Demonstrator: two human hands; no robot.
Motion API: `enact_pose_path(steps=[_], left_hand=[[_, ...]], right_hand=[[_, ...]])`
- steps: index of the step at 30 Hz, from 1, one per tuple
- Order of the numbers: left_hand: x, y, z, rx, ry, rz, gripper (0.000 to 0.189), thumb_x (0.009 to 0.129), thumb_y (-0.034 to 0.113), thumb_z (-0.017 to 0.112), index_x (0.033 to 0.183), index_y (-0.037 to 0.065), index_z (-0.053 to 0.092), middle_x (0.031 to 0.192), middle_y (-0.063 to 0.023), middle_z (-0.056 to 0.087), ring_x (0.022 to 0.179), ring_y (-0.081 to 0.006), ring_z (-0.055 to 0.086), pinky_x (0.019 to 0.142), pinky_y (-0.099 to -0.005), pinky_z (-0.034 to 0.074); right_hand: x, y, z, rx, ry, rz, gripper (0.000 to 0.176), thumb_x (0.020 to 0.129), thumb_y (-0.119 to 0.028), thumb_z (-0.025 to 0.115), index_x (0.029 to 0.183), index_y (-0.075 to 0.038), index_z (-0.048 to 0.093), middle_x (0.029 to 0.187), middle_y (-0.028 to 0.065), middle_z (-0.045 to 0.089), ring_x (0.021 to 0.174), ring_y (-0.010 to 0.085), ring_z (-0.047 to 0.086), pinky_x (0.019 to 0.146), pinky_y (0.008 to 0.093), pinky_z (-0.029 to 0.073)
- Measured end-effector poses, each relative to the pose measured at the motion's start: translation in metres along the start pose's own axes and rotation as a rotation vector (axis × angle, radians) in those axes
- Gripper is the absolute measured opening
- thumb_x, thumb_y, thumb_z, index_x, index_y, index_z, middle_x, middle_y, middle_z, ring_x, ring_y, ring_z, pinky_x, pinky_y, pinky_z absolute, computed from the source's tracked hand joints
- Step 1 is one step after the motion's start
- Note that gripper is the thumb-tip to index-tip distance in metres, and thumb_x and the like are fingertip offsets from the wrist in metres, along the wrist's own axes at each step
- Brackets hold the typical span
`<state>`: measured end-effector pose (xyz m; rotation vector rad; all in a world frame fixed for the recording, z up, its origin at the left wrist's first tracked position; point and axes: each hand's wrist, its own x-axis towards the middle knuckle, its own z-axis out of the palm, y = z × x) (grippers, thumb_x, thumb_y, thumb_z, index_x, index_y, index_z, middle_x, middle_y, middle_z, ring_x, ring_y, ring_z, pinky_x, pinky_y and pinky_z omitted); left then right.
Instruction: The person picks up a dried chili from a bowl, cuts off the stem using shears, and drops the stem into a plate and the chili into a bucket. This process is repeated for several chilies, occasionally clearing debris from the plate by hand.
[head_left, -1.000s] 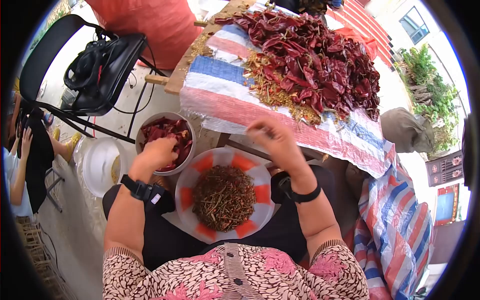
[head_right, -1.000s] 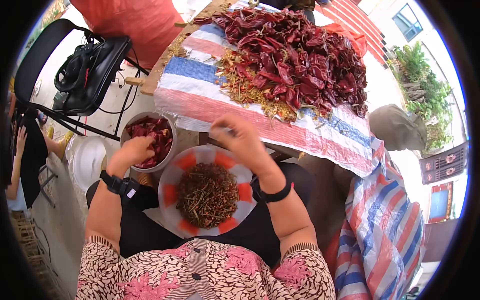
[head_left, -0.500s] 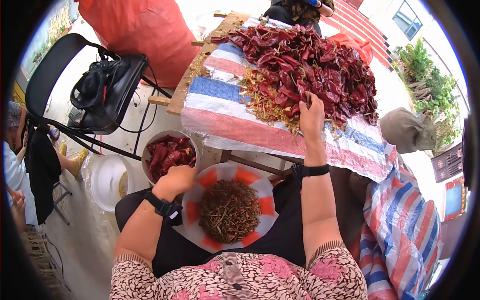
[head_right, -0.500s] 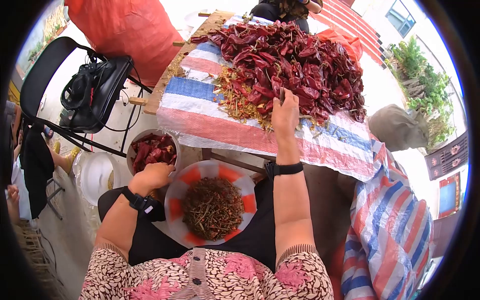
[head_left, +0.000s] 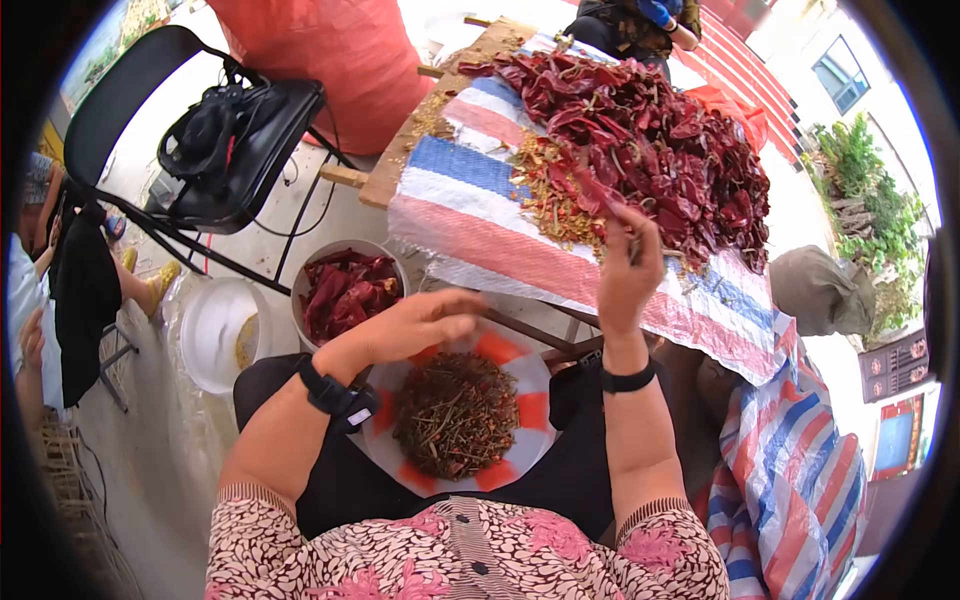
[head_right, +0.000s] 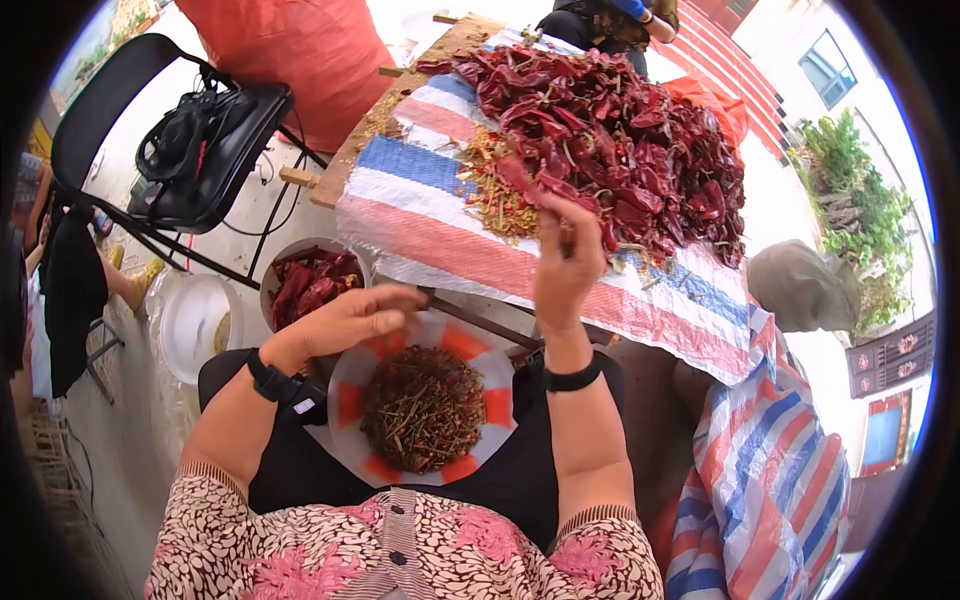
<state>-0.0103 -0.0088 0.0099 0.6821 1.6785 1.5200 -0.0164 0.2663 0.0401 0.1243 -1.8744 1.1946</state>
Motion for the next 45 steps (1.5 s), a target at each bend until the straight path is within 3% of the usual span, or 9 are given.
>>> enact_pose_path(steps=[4, 8, 10, 16, 19, 26, 30, 38, 45], left_hand=[[0.015, -0.002, 0.010, -0.575, 0.110, 0.325, 0.055, 0.099, 0.035, 0.048, 0.143, 0.004, 0.033, 0.134, -0.0093, 0.049, 0.125, -0.0214, 0.047, 0.103, -0.0364, 0.039], [0.017, 0.008, 0.006, -0.762, 0.043, 0.366, 0.054, 0.100, 0.032, 0.047, 0.143, 0.003, 0.032, 0.137, -0.0101, 0.046, 0.127, -0.0213, 0.045, 0.105, -0.0378, 0.038], [0.019, 0.006, 0.004, -0.755, 0.048, 0.371, 0.052, 0.100, 0.030, 0.047, 0.142, 0.003, 0.033, 0.134, -0.0099, 0.048, 0.124, -0.0210, 0.048, 0.105, -0.0374, 0.039], [0.020, 0.000, 0.007, -0.433, 0.082, 0.302, 0.044, 0.100, 0.021, 0.049, 0.139, 0.002, 0.038, 0.127, -0.0071, 0.053, 0.114, -0.0162, 0.053, 0.100, -0.0321, 0.042], [0.022, -0.003, 0.008, -0.284, 0.139, 0.302, 0.041, 0.100, 0.018, 0.049, 0.136, 0.001, 0.041, 0.123, -0.0056, 0.054, 0.111, -0.0118, 0.051, 0.095, -0.0272, 0.043], [0.025, -0.006, 0.011, -0.014, 0.168, 0.292, 0.043, 0.099, 0.018, 0.051, 0.136, 0.000, 0.040, 0.117, -0.0057, 0.054, 0.109, -0.0109, 0.050, 0.095, -0.0266, 0.042], [0.024, -0.004, 0.023, 0.077, 0.323, 0.402, 0.042, 0.100, 0.022, 0.050, 0.135, 0.000, 0.040, 0.112, -0.0048, 0.054, 0.104, -0.0109, 0.051, 0.093, -0.0261, 0.043], [0.025, -0.007, 0.020, -0.339, 0.161, 0.162, 0.037, 0.103, 0.033, 0.041, 0.126, 0.005, 0.049, 0.082, 0.0042, 0.043, 0.071, -0.0049, 0.037, 0.063, -0.0199, 0.034], [0.020, 0.003, 0.022, -0.325, 0.127, 0.130, 0.035, 0.103, 0.037, 0.040, 0.114, 0.006, 0.054, 0.073, 0.0069, 0.037, 0.061, -0.0028, 0.029, 0.053, -0.0187, 0.025]], right_hand=[[-0.046, -0.036, 0.029, -0.016, -0.321, -0.259, 0.025, 0.078, 0.006, 0.067, 0.099, -0.005, 0.066, 0.091, 0.0075, 0.063, 0.075, 0.0170, 0.060, 0.061, 0.0265, 0.047], [-0.073, -0.044, 0.037, 0.089, -0.525, -0.265, 0.042, 0.066, 0.014, 0.065, 0.104, -0.005, 0.064, 0.098, 0.0105, 0.063, 0.087, 0.0247, 0.067, 0.068, 0.0319, 0.054], [-0.074, -0.042, 0.039, 0.117, -0.545, -0.293, 0.037, 0.070, 0.007, 0.067, 0.106, -0.004, 0.063, 0.098, 0.0095, 0.061, 0.080, 0.0222, 0.064, 0.067, 0.0300, 0.052], [-0.074, -0.047, 0.036, 0.242, -0.442, 0.257, 0.024, 0.085, -0.014, 0.069, 0.107, -0.005, 0.065, 0.088, 0.0054, 0.054, 0.073, 0.0160, 0.050, 0.066, 0.0280, 0.045], [-0.067, -0.043, 0.039, 0.143, -0.529, 0.105, 0.021, 0.085, -0.013, 0.069, 0.105, -0.006, 0.067, 0.089, 0.0054, 0.053, 0.078, 0.0160, 0.051, 0.067, 0.0281, 0.046], [-0.077, -0.042, 0.046, 0.410, -0.502, 0.429, 0.014, 0.087, -0.005, 0.066, 0.101, -0.005, 0.067, 0.095, 0.0041, 0.056, 0.081, 0.0121, 0.057, 0.070, 0.0238, 0.046], [-0.080, -0.029, 0.048, 0.385, -0.462, 0.287, 0.010, 0.086, -0.001, 0.065, 0.096, -0.004, 0.064, 0.098, 0.0060, 0.059, 0.078, 0.0128, 0.058, 0.066, 0.0239, 0.047], [-0.075, -0.033, 0.041, 0.082, -0.458, -0.174, 0.009, 0.089, -0.001, 0.063, 0.095, -0.003, 0.057, 0.101, 0.0071, 0.061, 0.075, 0.0133, 0.059, 0.061, 0.0257, 0.049], [-0.069, -0.042, 0.026, 0.714, -0.512, 0.844, 0.010, 0.094, -0.013, 0.061, 0.095, -0.004, 0.057, 0.097, 0.0043, 0.064, 0.051, 0.0052, 0.047, 0.045, 0.0188, 0.036]])
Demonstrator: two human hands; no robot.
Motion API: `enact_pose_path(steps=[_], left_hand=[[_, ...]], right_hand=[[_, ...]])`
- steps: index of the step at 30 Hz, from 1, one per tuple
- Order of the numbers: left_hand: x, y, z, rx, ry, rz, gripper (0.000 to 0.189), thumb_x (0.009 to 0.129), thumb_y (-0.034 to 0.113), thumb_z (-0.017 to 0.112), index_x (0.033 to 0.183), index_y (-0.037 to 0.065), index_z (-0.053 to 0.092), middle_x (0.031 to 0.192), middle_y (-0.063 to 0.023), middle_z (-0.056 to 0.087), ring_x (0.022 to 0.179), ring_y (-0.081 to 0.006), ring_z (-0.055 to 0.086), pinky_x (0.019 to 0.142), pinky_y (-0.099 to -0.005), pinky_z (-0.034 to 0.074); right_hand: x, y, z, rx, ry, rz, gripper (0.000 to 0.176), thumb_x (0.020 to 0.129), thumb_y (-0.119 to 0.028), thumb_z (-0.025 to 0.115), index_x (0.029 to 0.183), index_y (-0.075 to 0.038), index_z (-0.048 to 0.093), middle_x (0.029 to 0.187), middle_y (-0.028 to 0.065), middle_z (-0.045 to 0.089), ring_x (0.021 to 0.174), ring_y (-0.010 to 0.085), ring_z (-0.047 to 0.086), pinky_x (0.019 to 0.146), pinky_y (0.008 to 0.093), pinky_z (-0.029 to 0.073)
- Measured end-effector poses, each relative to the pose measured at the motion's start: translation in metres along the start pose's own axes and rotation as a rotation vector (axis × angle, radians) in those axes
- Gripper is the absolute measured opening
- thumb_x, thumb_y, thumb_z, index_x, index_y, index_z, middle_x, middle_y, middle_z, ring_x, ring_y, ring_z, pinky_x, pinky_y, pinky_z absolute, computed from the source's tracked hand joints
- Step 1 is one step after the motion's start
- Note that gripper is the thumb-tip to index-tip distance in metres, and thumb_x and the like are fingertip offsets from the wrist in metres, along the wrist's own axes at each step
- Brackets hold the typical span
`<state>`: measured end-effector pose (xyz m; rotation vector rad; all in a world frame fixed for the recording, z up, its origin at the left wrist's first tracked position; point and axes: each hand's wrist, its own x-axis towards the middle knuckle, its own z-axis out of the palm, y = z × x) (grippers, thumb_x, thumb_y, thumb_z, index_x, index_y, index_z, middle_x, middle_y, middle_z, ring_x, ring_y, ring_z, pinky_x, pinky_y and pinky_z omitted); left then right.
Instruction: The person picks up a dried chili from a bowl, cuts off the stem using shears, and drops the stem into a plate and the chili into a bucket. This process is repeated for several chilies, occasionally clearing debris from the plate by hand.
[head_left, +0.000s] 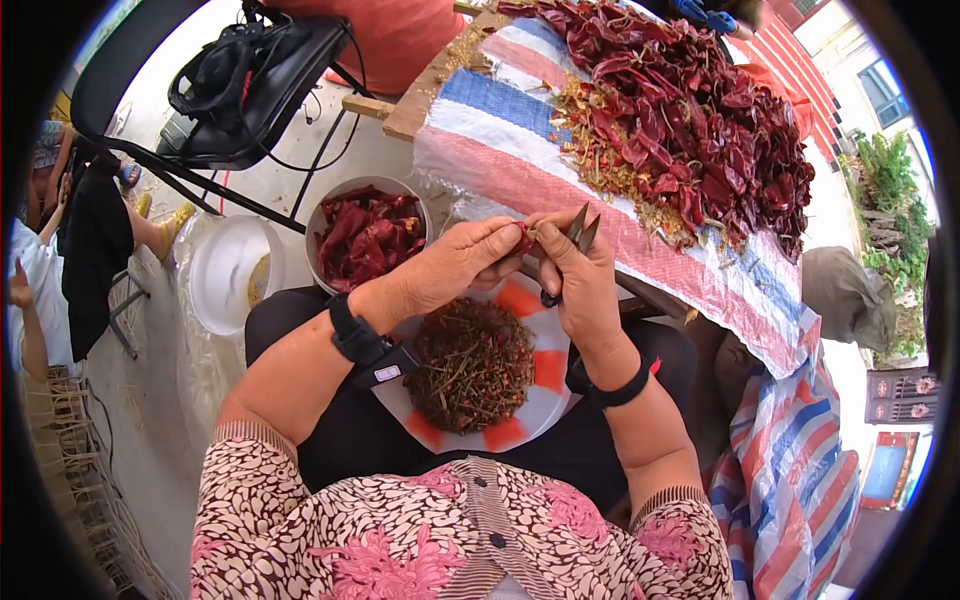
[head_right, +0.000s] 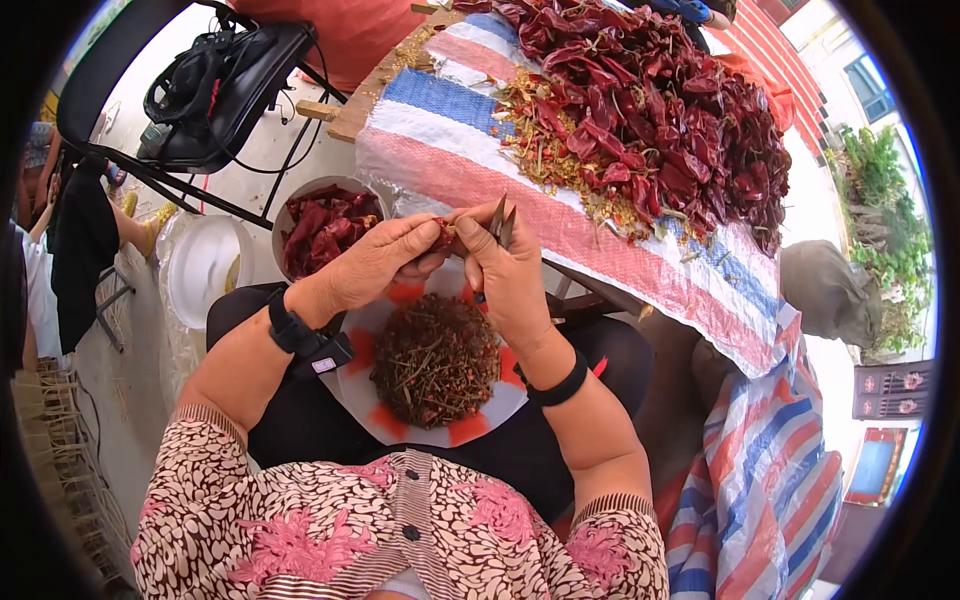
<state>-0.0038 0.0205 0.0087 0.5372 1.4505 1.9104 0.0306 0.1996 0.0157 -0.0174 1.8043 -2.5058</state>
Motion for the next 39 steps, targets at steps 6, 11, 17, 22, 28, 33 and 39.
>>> enact_pose_path(steps=[6, 11, 17, 22, 28, 33, 39], left_hand=[[-0.007, 0.011, -0.001, 0.004, -0.107, -0.055, 0.034, 0.103, 0.036, 0.041, 0.107, 0.006, 0.057, 0.071, 0.0070, 0.035, 0.059, -0.0032, 0.028, 0.051, -0.0201, 0.024], [-0.009, 0.004, 0.000, 0.102, -0.195, -0.093, 0.034, 0.103, 0.034, 0.042, 0.108, 0.005, 0.058, 0.073, 0.0055, 0.046, 0.062, -0.0033, 0.036, 0.053, -0.0185, 0.029], [-0.010, 0.007, -0.012, 0.145, -0.230, -0.159, 0.039, 0.102, 0.039, 0.041, 0.110, 0.006, 0.060, 0.086, -0.0003, 0.060, 0.069, -0.0063, 0.046, 0.064, -0.0207, 0.039], [-0.016, -0.001, -0.056, 0.853, -0.015, -0.108, 0.029, 0.096, 0.026, 0.049, 0.104, 0.001, 0.060, 0.096, -0.0105, 0.063, 0.089, -0.0221, 0.060, 0.079, -0.0332, 0.046], [-0.032, -0.041, -0.111, 1.566, 0.301, -0.061, 0.027, 0.082, 0.017, 0.061, 0.107, 0.005, 0.061, 0.103, -0.0167, 0.063, 0.099, -0.0345, 0.057, 0.086, -0.0453, 0.044], [-0.032, -0.042, -0.111, 1.703, 0.400, -0.108, 0.042, 0.074, 0.017, 0.068, 0.115, 0.009, 0.060, 0.113, -0.0144, 0.059, 0.108, -0.0341, 0.051, 0.093, -0.0459, 0.040], [-0.028, -0.044, -0.085, 1.606, 0.219, -0.181, 0.047, 0.075, 0.020, 0.067, 0.120, 0.009, 0.058, 0.112, -0.0167, 0.058, 0.109, -0.0360, 0.051, 0.093, -0.0447, 0.042]], right_hand=[[-0.004, -0.003, -0.008, 0.322, -0.142, 0.231, 0.012, 0.095, -0.017, 0.059, 0.094, -0.006, 0.059, 0.076, 0.0008, 0.060, 0.046, 0.0035, 0.043, 0.042, 0.0171, 0.032], [-0.008, 0.003, -0.012, 0.506, -0.181, 0.432, 0.018, 0.097, -0.023, 0.056, 0.088, -0.007, 0.058, 0.068, -0.0003, 0.056, 0.044, 0.0036, 0.043, 0.040, 0.0183, 0.032], [-0.008, 0.004, -0.025, 0.280, -0.076, 0.148, 0.013, 0.097, -0.024, 0.056, 0.095, -0.011, 0.053, 0.078, 0.0013, 0.060, 0.049, 0.0036, 0.046, 0.041, 0.0177, 0.032], [-0.016, 0.006, -0.029, -0.555, -0.417, 0.052, 0.018, 0.087, -0.021, 0.065, 0.092, -0.007, 0.056, 0.077, 0.0019, 0.062, 0.070, 0.0139, 0.060, 0.062, 0.0300, 0.046], [-0.027, 0.009, -0.027, -1.178, -0.637, -0.022, 0.018, 0.079, -0.010, 0.069, 0.094, -0.005, 0.061, 0.086, 0.0126, 0.065, 0.079, 0.0294, 0.063, 0.071, 0.0336, 0.049], [-0.011, -0.021, -0.038, -0.870, 0.075, -0.361, 0.012, 0.084, -0.009, 0.067, 0.095, -0.005, 0.064, 0.084, 0.0066, 0.062, 0.076, 0.0155, 0.058, 0.067, 0.0297, 0.047], [0.031, -0.060, -0.110, -1.378, 0.647, -0.574, 0.027, 0.081, 0.001, 0.062, 0.107, -0.008, 0.065, 0.102, 0.0118, 0.058, 0.090, 0.0273, 0.060, 0.077, 0.0369, 0.048]])
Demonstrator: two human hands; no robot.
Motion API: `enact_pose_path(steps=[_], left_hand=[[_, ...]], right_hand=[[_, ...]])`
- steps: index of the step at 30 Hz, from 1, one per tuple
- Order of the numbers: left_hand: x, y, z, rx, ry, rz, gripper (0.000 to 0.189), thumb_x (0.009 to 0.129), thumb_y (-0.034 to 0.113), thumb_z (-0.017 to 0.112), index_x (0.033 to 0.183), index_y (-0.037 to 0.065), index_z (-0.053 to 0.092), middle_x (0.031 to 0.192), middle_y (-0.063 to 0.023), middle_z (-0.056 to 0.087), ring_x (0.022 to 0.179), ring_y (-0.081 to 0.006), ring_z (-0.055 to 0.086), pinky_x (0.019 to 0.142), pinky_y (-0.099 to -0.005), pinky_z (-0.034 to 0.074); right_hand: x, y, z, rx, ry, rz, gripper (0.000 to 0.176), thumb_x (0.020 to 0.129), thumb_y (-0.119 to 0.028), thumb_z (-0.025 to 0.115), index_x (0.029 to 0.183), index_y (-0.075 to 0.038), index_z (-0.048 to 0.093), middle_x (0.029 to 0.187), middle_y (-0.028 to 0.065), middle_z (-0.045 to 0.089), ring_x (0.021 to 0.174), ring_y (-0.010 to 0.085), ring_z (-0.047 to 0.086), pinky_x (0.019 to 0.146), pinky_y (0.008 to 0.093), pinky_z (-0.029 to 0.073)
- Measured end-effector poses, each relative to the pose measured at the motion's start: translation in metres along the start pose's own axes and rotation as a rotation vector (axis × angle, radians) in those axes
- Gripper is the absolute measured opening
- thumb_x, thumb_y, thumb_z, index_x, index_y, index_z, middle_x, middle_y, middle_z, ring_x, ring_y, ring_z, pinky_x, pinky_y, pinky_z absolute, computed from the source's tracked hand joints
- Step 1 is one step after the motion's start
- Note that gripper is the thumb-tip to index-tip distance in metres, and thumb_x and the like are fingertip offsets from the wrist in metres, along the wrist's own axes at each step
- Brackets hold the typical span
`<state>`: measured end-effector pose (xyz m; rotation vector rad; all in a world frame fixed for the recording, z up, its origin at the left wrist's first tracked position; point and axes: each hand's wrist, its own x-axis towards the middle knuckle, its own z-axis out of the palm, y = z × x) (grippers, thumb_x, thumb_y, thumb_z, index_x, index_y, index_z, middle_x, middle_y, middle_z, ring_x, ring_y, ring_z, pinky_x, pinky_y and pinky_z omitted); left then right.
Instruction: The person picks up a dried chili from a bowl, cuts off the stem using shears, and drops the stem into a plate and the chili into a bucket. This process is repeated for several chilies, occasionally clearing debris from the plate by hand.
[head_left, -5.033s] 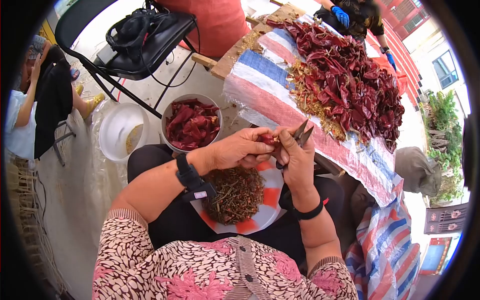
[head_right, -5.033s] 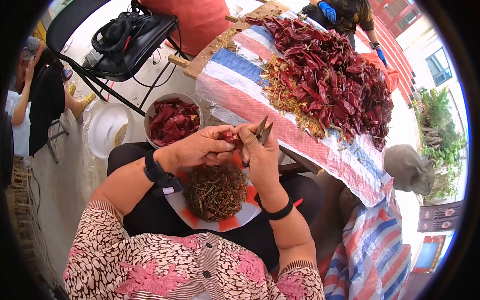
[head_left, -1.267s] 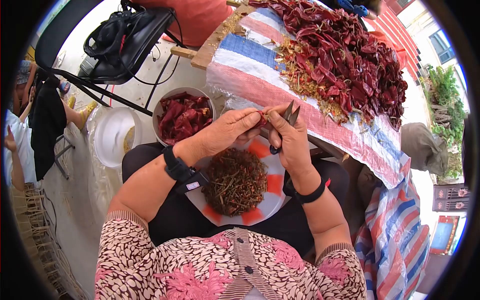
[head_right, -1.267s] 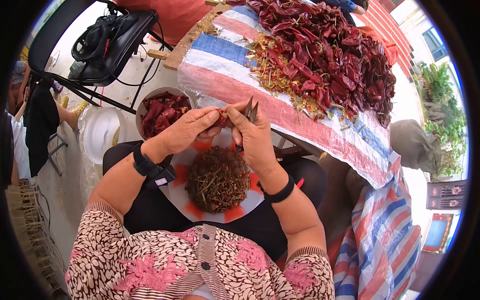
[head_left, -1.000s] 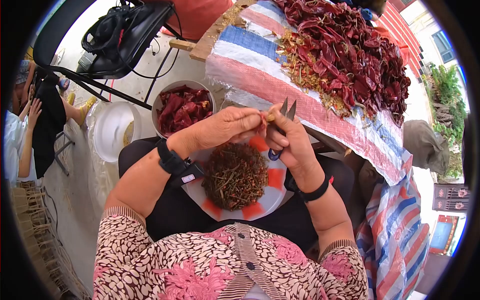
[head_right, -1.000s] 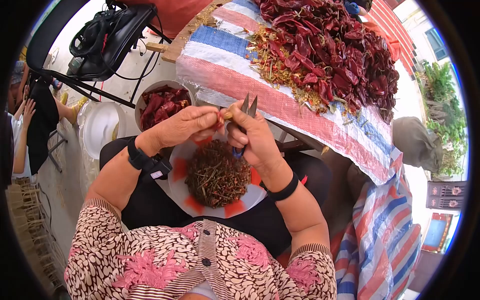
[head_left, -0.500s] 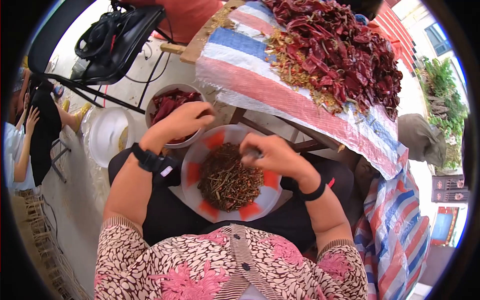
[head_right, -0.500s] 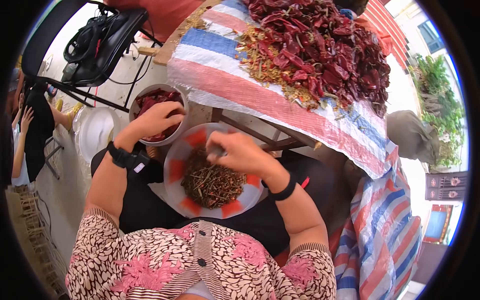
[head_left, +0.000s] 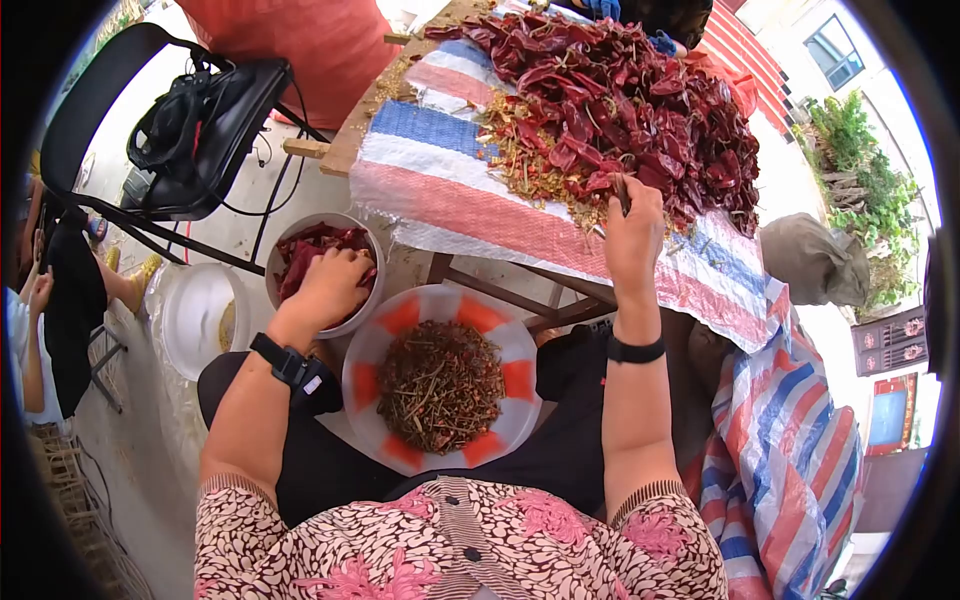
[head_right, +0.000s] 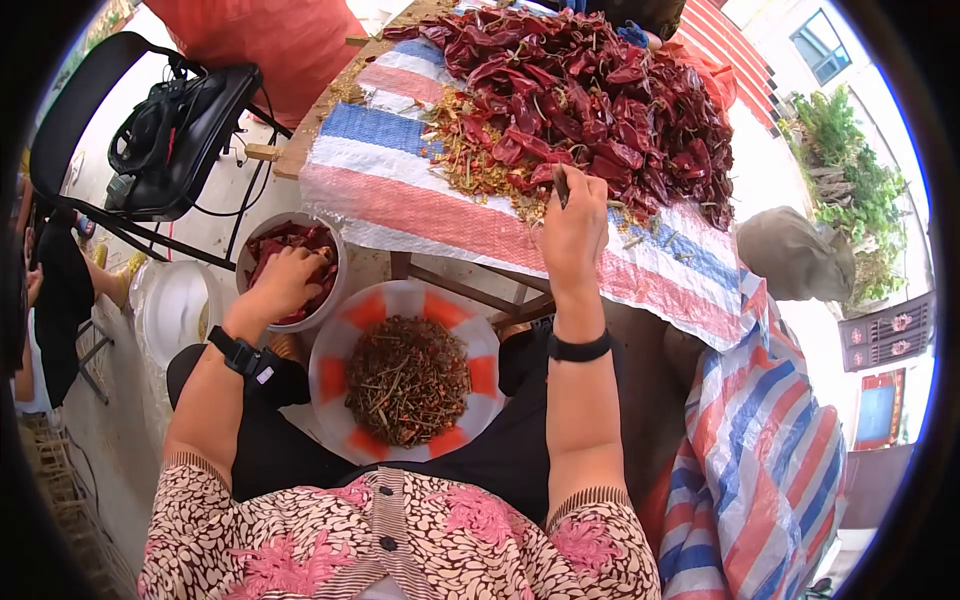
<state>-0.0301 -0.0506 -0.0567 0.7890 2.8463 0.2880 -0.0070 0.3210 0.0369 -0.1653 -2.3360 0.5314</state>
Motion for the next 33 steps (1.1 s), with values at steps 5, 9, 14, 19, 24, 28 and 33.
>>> enact_pose_path(steps=[5, 9, 14, 19, 24, 28, 33], left_hand=[[0.000, 0.015, 0.006, -0.085, -0.099, 0.078, 0.038, 0.080, 0.018, 0.062, 0.116, 0.007, 0.060, 0.105, -0.0193, 0.060, 0.100, -0.0368, 0.057, 0.087, -0.0446, 0.046], [0.001, 0.030, -0.009, -0.348, -0.234, 0.132, 0.036, 0.084, 0.018, 0.061, 0.116, 0.003, 0.059, 0.105, -0.0212, 0.062, 0.095, -0.0352, 0.061, 0.083, -0.0396, 0.049], [0.001, 0.049, -0.032, -0.938, -0.355, 0.190, 0.035, 0.095, 0.024, 0.053, 0.121, 0.001, 0.057, 0.107, -0.0125, 0.065, 0.096, -0.0210, 0.062, 0.087, -0.0329, 0.048], [-0.001, 0.067, -0.040, -1.664, -0.342, 0.167, 0.045, 0.101, 0.035, 0.044, 0.129, 0.001, 0.050, 0.117, -0.0077, 0.060, 0.102, -0.0153, 0.058, 0.091, -0.0315, 0.047], [0.004, 0.064, -0.037, -1.939, -0.268, 0.107, 0.033, 0.101, 0.024, 0.046, 0.125, 0.002, 0.052, 0.113, -0.0041, 0.058, 0.102, -0.0126, 0.057, 0.089, -0.0300, 0.047], [0.007, 0.060, -0.032, -1.904, -0.225, 0.082, 0.027, 0.099, 0.019, 0.051, 0.120, 0.002, 0.055, 0.107, -0.0039, 0.060, 0.093, -0.0114, 0.057, 0.083, -0.0259, 0.047], [0.005, 0.065, -0.036, -1.783, -0.223, 0.073, 0.028, 0.099, 0.020, 0.052, 0.119, 0.001, 0.055, 0.102, -0.0050, 0.060, 0.091, -0.0122, 0.056, 0.082, -0.0254, 0.047]], right_hand=[[0.012, 0.017, 0.021, -0.115, -0.105, 0.072, 0.032, 0.083, -0.004, 0.062, 0.112, -0.019, 0.066, 0.113, 0.0081, 0.055, 0.095, 0.0274, 0.061, 0.079, 0.0374, 0.049], [0.017, 0.013, 0.026, -0.052, 0.032, 0.085, 0.023, 0.083, -0.010, 0.067, 0.106, -0.016, 0.067, 0.113, 0.0074, 0.054, 0.094, 0.0266, 0.061, 0.079, 0.0355, 0.048], [0.014, -0.021, 0.020, 0.283, 0.304, -0.217, 0.020, 0.083, 0.005, 0.062, 0.098, -0.006, 0.067, 0.103, 0.0094, 0.061, 0.091, 0.0208, 0.060, 0.076, 0.0325, 0.049], [-0.049, -0.082, 0.025, 0.478, -0.062, -0.530, 0.033, 0.071, 0.009, 0.064, 0.099, -0.010, 0.069, 0.102, 0.0074, 0.062, 0.082, 0.0195, 0.063, 0.065, 0.0286, 0.053], [-0.076, -0.105, 0.038, 0.505, -0.274, -0.674, 0.043, 0.060, 0.008, 0.065, 0.099, -0.011, 0.069, 0.106, 0.0075, 0.062, 0.089, 0.0225, 0.065, 0.071, 0.0288, 0.054], [-0.086, -0.107, 0.034, 0.957, -0.416, 0.076, 0.028, 0.081, -0.003, 0.066, 0.109, -0.006, 0.063, 0.103, 0.0042, 0.057, 0.071, 0.0098, 0.057, 0.056, 0.0215, 0.047], [-0.075, -0.105, 0.033, 1.160, -0.699, 0.480, 0.039, 0.090, -0.019, 0.067, 0.122, -0.003, 0.051, 0.084, -0.0007, 0.053, 0.058, 0.0029, 0.046, 0.049, 0.0166, 0.036]])
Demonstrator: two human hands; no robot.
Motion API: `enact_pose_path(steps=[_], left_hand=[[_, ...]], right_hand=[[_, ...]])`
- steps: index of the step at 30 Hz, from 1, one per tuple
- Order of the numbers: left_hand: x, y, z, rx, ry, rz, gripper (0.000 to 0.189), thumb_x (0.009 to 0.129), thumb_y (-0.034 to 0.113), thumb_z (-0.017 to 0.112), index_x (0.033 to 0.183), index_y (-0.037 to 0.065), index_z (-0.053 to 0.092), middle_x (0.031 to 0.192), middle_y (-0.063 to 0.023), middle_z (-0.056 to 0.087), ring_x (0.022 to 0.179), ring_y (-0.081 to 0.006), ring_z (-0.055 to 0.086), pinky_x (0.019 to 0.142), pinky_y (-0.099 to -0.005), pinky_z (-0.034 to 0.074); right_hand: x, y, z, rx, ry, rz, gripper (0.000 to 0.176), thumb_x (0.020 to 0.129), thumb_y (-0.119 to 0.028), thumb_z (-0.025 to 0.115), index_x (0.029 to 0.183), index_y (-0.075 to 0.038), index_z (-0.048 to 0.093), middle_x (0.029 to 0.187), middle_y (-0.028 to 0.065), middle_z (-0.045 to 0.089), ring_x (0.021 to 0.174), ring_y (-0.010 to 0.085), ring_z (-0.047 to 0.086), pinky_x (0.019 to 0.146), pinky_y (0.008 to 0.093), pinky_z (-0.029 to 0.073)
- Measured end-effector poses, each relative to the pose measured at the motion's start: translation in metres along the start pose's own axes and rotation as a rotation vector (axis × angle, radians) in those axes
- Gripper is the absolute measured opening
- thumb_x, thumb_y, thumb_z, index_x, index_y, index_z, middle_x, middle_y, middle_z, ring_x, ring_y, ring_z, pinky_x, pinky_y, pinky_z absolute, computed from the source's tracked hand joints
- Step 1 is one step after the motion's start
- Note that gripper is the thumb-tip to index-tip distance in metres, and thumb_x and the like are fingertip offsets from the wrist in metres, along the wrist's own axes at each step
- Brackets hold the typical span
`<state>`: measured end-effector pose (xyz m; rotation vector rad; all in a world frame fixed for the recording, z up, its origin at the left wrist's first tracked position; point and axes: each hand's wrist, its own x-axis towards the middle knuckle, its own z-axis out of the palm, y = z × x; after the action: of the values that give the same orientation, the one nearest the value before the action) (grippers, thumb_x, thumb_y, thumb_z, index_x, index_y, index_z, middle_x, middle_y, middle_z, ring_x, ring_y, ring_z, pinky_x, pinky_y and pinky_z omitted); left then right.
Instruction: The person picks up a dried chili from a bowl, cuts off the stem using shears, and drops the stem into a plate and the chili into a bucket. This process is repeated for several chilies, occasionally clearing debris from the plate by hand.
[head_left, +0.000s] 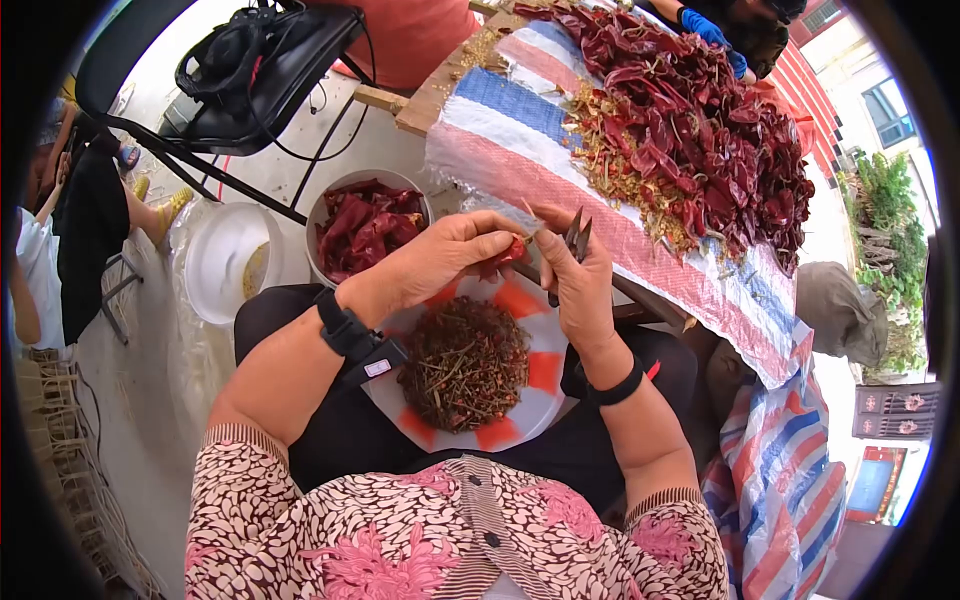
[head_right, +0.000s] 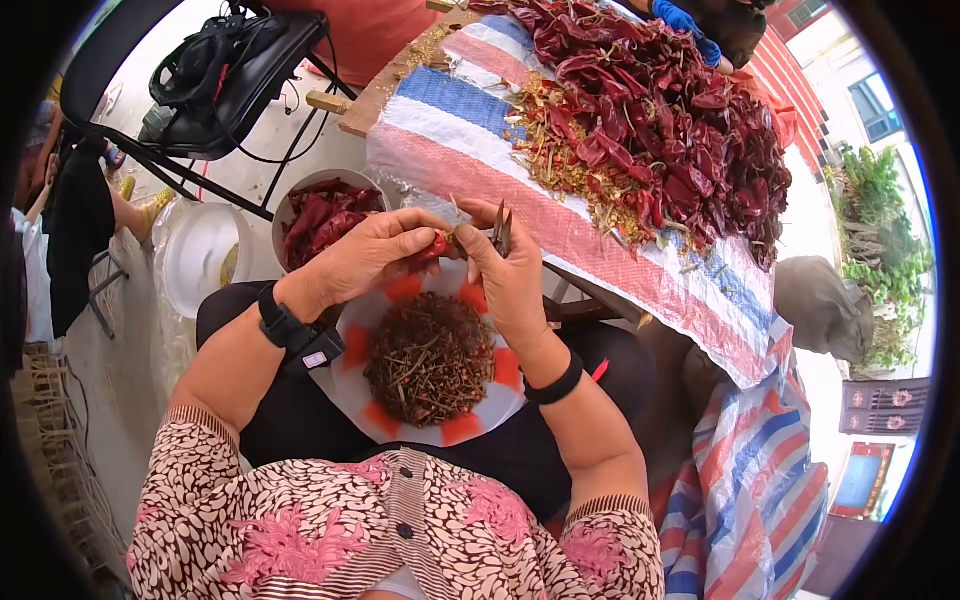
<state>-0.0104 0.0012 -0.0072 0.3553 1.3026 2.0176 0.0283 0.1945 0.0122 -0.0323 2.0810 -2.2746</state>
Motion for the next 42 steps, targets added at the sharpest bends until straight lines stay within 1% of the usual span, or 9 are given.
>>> enact_pose_path(steps=[6, 9, 15, 21, 24, 30, 34, 38, 42], left_hand=[[0.008, -0.008, 0.003, -0.068, 0.017, 0.076, 0.029, 0.099, 0.021, 0.052, 0.120, 0.001, 0.052, 0.102, -0.0034, 0.058, 0.093, -0.0109, 0.056, 0.084, -0.0255, 0.048], [0.006, -0.006, 0.007, -0.037, 0.031, 0.049, 0.030, 0.098, 0.019, 0.053, 0.121, 0.001, 0.050, 0.102, -0.0031, 0.058, 0.094, -0.0102, 0.056, 0.086, -0.0265, 0.047], [-0.001, -0.003, 0.019, 0.248, -0.036, 0.147, 0.030, 0.099, 0.017, 0.052, 0.122, -0.001, 0.050, 0.103, -0.0037, 0.059, 0.093, -0.0090, 0.057, 0.084, -0.0254, 0.048], [-0.003, -0.002, 0.014, 0.473, -0.078, 0.092, 0.022, 0.100, 0.016, 0.050, 0.114, 0.001, 0.056, 0.088, -0.0012, 0.060, 0.081, -0.0082, 0.058, 0.074, -0.0242, 0.049], [-0.005, 0.000, 0.017, 0.572, -0.054, 0.159, 0.017, 0.098, 0.015, 0.052, 0.106, 0.001, 0.058, 0.081, -0.0029, 0.060, 0.076, -0.0101, 0.059, 0.069, -0.0258, 0.049], [-0.006, -0.007, 0.017, 0.859, -0.061, 0.553, 0.014, 0.089, 0.009, 0.060, 0.101, 0.001, 0.057, 0.085, -0.0113, 0.061, 0.076, -0.0239, 0.062, 0.071, -0.0310, 0.050], [-0.007, -0.009, 0.016, 0.977, -0.086, 0.514, 0.018, 0.085, 0.005, 0.062, 0.103, 0.002, 0.059, 0.089, -0.0136, 0.063, 0.085, -0.0306, 0.063, 0.075, -0.0343, 0.050], [-0.010, -0.010, -0.019, 1.125, 0.021, 0.395, 0.023, 0.081, 0.003, 0.060, 0.103, 0.005, 0.059, 0.092, -0.0148, 0.063, 0.090, -0.0336, 0.062, 0.077, -0.0365, 0.050], [-0.020, -0.014, -0.059, 1.551, 0.266, 0.242, 0.031, 0.077, 0.003, 0.057, 0.107, 0.006, 0.056, 0.096, -0.0161, 0.062, 0.088, -0.0351, 0.060, 0.078, -0.0430, 0.049]], right_hand=[[-0.003, 0.012, 0.003, 0.517, 0.052, 0.187, 0.026, 0.089, -0.018, 0.069, 0.108, -0.003, 0.061, 0.083, -0.0004, 0.056, 0.056, 0.0027, 0.046, 0.049, 0.0165, 0.034], [-0.007, 0.008, 0.007, 0.243, 0.020, 0.166, 0.016, 0.088, -0.015, 0.069, 0.097, -0.003, 0.064, 0.086, 0.0001, 0.057, 0.059, 0.0056, 0.049, 0.051, 0.0189, 0.038], [0.002, 0.011, -0.003, -0.602, 0.113, -0.655, 0.011, 0.083, -0.008, 0.071, 0.092, -0.006, 0.065, 0.092, 0.0049, 0.058, 0.074, 0.0153, 0.058, 0.060, 0.0278, 0.048], [-0.002, 0.003, -0.001, -0.846, 0.055, -0.785, 0.012, 0.084, -0.011, 0.071, 0.088, -0.005, 0.062, 0.087, 0.0074, 0.056, 0.069, 0.0191, 0.057, 0.060, 0.0277, 0.046], [0.001, 0.009, 0.003, -0.607, 0.106, -0.610, 0.019, 0.087, -0.019, 0.069, 0.081, -0.005, 0.057, 0.078, 0.0037, 0.055, 0.060, 0.0146, 0.051, 0.051, 0.0272, 0.040], [-0.003, 0.001, 0.005, 0.197, 0.060, 0.237, 0.029, 0.094, -0.034, 0.061, 0.081, -0.008, 0.057, 0.066, -0.0035, 0.049, 0.050, 0.0050, 0.040, 0.046, 0.0224, 0.031], [-0.001, 0.002, 0.007, 0.333, 0.069, 0.092, 0.029, 0.094, -0.034, 0.060, 0.083, -0.008, 0.057, 0.065, -0.0019, 0.049, 0.047, 0.0049, 0.038, 0.044, 0.0223, 0.030], [-0.007, -0.008, -0.008, -0.135, -0.064, -0.007, 0.018, 0.094, -0.018, 0.060, 0.084, -0.004, 0.056, 0.069, -0.0006, 0.054, 0.063, 0.0041, 0.046, 0.058, 0.0213, 0.039], [-0.010, 0.011, -0.025, -0.731, -0.506, 0.070, 0.015, 0.080, -0.006, 0.068, 0.093, -0.003, 0.061, 0.085, 0.0051, 0.065, 0.076, 0.0122, 0.057, 0.069, 0.0271, 0.047]])
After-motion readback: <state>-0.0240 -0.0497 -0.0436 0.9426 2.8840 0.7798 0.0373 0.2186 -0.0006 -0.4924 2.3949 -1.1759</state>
